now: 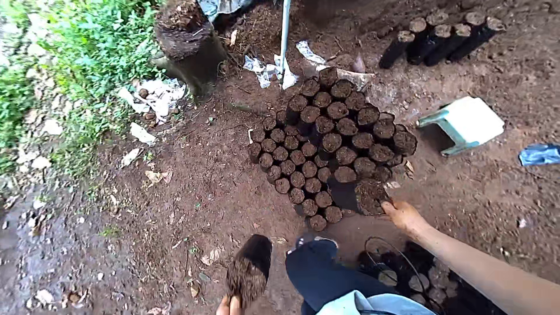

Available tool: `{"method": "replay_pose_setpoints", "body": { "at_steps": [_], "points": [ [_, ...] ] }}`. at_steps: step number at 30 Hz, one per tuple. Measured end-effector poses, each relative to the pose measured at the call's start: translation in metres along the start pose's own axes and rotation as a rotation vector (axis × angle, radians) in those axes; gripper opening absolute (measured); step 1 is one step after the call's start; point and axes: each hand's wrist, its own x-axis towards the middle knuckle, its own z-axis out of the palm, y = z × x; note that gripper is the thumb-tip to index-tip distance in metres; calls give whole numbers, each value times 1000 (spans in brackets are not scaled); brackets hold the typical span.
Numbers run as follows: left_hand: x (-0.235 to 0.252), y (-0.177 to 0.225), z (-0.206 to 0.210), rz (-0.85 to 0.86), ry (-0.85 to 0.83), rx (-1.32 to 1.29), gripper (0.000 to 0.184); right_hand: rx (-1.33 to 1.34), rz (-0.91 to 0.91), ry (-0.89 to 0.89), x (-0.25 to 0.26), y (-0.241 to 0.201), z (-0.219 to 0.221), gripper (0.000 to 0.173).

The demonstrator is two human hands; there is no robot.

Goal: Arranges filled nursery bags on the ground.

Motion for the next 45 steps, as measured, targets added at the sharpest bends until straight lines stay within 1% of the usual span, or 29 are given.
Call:
{"method": "replay_pose_setpoints", "body": {
  "at_steps": [3, 6, 9, 13, 16, 20, 24, 26, 28, 32, 34, 36, 39, 42, 45],
  "points": [
    [69, 47, -1, 94, -67, 3, 38, -62, 25, 4, -6, 4, 10, 44],
    [135, 108, 15, 126, -142, -17, 36, -95, 56, 8, -10, -3, 26, 43],
    [199, 165, 45, 157, -198, 8, 32, -57, 99, -7, -2, -14, 50, 42],
    [280, 222, 89, 255, -318, 131, 34, 66, 190, 11, 15, -37, 88, 41],
    [327, 262, 128, 308, -399, 245, 35, 156, 267, 45, 23, -51, 108, 40],
    [380, 305, 184, 325, -484, 377, 36, 271, 322, 113, 27, -63, 136, 38],
    [429, 332, 234, 339, -547, 527, 38, 329, 351, 173, 32, -79, 161, 38],
    [448, 347, 256, 371, -589, 622, 39, 356, 343, 221, 38, -87, 177, 40],
    [468, 357, 279, 422, -632, 715, 39, 409, 372, 254, 46, -98, 191, 41],
    [515, 361, 337, 508, -672, 959, 44, 513, 443, 295, 80, -127, 213, 40],
    [532, 353, 359, 534, -670, 983, 46, 550, 461, 294, 101, -143, 215, 36],
    [534, 351, 363, 541, -675, 967, 45, 563, 456, 292, 124, -159, 213, 37],
    [539, 346, 357, 523, -688, 902, 45, 597, 418, 271, 158, -185, 202, 42],
    [541, 345, 357, 491, -685, 861, 45, 641, 409, 282, 195, -203, 190, 39],
    [540, 347, 358, 472, -689, 856, 44, 694, 415, 287, 233, -211, 183, 37]
  ]
}}
